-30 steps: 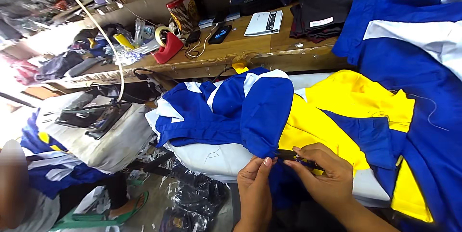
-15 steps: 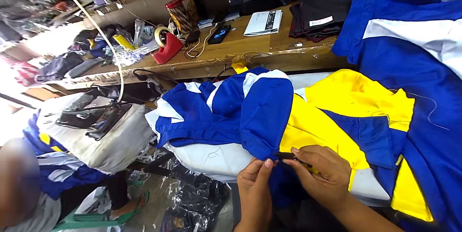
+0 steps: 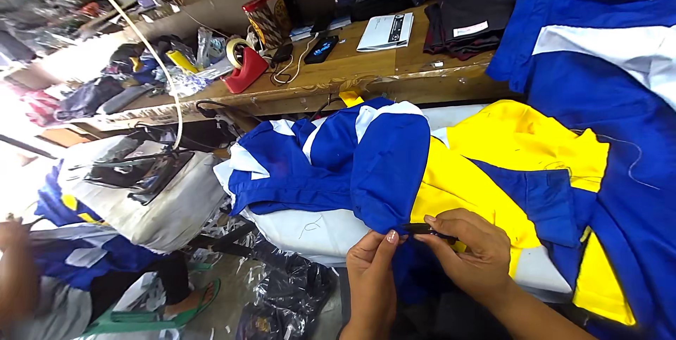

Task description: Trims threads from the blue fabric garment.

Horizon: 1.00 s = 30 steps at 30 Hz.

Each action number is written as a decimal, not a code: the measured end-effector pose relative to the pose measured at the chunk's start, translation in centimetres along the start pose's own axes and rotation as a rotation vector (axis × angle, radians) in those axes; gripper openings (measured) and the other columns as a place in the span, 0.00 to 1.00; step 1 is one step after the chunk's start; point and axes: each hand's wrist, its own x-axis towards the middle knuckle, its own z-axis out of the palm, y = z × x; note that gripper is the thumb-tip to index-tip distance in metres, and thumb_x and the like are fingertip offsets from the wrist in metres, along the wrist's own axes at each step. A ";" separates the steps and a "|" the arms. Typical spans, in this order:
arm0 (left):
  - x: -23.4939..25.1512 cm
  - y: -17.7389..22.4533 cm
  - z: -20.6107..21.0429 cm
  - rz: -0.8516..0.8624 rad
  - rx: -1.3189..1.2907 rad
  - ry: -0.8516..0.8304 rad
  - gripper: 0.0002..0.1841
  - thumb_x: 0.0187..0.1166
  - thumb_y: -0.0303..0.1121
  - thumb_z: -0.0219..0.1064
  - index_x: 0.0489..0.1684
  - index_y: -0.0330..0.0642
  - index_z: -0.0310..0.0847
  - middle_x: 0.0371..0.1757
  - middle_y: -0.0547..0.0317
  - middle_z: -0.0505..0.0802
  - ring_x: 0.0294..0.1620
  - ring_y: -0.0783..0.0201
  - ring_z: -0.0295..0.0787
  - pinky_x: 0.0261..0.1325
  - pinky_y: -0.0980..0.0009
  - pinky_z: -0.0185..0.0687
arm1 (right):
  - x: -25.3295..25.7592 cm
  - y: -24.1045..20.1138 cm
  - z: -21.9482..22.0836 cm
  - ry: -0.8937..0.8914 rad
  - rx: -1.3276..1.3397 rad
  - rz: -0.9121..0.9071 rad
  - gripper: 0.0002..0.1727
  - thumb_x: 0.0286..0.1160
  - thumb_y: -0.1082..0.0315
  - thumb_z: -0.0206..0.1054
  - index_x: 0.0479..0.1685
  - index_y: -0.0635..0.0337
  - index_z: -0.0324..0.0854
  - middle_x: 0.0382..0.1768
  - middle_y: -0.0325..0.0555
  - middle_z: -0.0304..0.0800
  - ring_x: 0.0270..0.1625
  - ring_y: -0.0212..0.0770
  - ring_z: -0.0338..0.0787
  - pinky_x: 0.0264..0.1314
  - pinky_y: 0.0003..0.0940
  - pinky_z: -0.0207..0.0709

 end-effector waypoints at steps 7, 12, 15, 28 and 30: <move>0.2 0.1 -0.1 -0.007 -0.012 0.003 0.08 0.80 0.24 0.66 0.36 0.33 0.92 0.38 0.52 0.97 0.43 0.67 0.95 0.59 0.70 0.89 | -0.1 0.3 0.0 -0.036 0.055 0.047 0.14 0.77 0.55 0.74 0.41 0.58 0.88 0.35 0.40 0.90 0.39 0.22 0.86 0.39 0.13 0.75; 0.3 0.0 -0.1 -0.022 -0.010 -0.011 0.07 0.79 0.24 0.67 0.35 0.34 0.92 0.37 0.53 0.96 0.43 0.67 0.95 0.58 0.70 0.88 | 0.0 0.2 -0.2 -0.057 0.097 0.079 0.14 0.76 0.55 0.75 0.41 0.59 0.88 0.36 0.39 0.90 0.40 0.20 0.85 0.39 0.10 0.74; 0.3 0.1 -0.1 -0.016 0.031 -0.017 0.07 0.78 0.24 0.67 0.34 0.34 0.92 0.36 0.54 0.96 0.42 0.68 0.94 0.58 0.70 0.88 | 0.4 0.2 -0.4 -0.064 0.062 0.055 0.14 0.77 0.55 0.75 0.41 0.58 0.89 0.36 0.40 0.91 0.39 0.21 0.85 0.38 0.12 0.74; 0.6 0.9 -0.7 -0.028 0.116 -0.040 0.08 0.81 0.25 0.64 0.36 0.36 0.91 0.38 0.58 0.95 0.41 0.71 0.92 0.52 0.74 0.89 | 1.2 -0.8 -0.5 -0.180 0.405 0.347 0.16 0.79 0.55 0.71 0.50 0.59 0.80 0.38 0.30 0.85 0.36 0.15 0.81 0.35 0.09 0.74; 0.8 1.0 -0.9 -0.038 0.140 -0.085 0.08 0.83 0.27 0.63 0.41 0.38 0.90 0.44 0.60 0.93 0.44 0.73 0.90 0.50 0.76 0.87 | 1.9 -1.4 -0.6 -0.278 0.493 0.460 0.19 0.81 0.51 0.68 0.53 0.59 0.78 0.33 0.26 0.81 0.32 0.14 0.76 0.33 0.09 0.70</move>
